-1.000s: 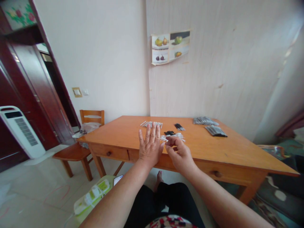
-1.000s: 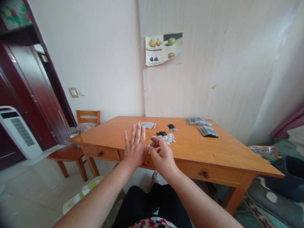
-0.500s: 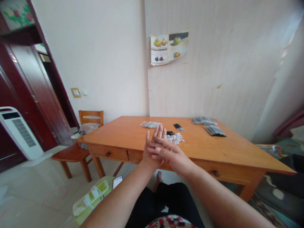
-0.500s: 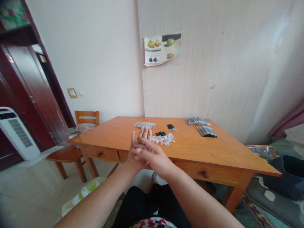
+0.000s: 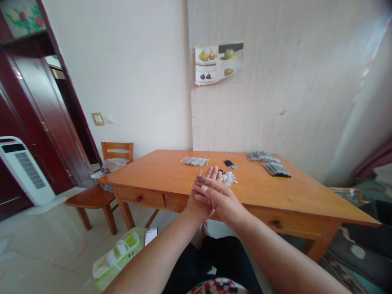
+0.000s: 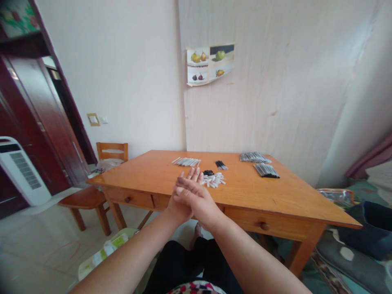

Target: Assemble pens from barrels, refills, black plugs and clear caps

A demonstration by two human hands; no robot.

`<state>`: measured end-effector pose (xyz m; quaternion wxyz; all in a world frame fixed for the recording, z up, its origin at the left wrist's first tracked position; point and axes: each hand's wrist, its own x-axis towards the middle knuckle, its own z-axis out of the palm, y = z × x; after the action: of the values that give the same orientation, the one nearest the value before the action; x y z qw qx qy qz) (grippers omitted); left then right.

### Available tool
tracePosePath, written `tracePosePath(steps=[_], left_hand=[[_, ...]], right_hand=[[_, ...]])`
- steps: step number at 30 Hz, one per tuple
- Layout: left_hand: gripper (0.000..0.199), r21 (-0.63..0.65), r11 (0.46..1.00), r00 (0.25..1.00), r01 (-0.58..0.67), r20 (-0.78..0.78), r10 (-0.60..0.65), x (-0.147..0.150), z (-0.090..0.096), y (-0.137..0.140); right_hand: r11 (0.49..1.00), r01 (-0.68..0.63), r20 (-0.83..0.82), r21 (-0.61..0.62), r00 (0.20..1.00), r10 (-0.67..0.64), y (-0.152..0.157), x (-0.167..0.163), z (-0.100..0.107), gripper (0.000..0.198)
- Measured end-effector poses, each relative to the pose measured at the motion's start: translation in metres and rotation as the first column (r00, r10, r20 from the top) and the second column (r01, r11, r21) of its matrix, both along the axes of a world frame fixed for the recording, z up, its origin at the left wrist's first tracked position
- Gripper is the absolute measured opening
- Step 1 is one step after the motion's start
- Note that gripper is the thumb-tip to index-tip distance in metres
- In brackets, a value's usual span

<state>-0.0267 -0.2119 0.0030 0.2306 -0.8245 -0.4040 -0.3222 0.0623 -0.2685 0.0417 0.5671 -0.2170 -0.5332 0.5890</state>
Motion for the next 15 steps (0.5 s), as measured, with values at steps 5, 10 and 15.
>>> tracePosePath(steps=[5,10,15], left_hand=[[0.076,0.047,0.997,0.991,-0.068,-0.111,0.073,-0.026,0.003,0.004],[0.07,-0.006,0.985,0.982,-0.174,0.078,0.174,-0.048,0.001,0.036],[0.059,-0.158,0.964,0.933,-0.216,0.259,0.251,-0.064,-0.005,0.08]], right_hand=[[0.892,0.451,-0.069,-0.022,0.89,-0.451,0.036,0.041,-0.001,0.04],[0.765,0.641,0.044,-0.057,0.767,-0.64,0.067,0.078,-0.012,0.03],[0.67,0.742,0.115,-0.027,0.668,-0.735,0.095,0.102,-0.023,0.025]])
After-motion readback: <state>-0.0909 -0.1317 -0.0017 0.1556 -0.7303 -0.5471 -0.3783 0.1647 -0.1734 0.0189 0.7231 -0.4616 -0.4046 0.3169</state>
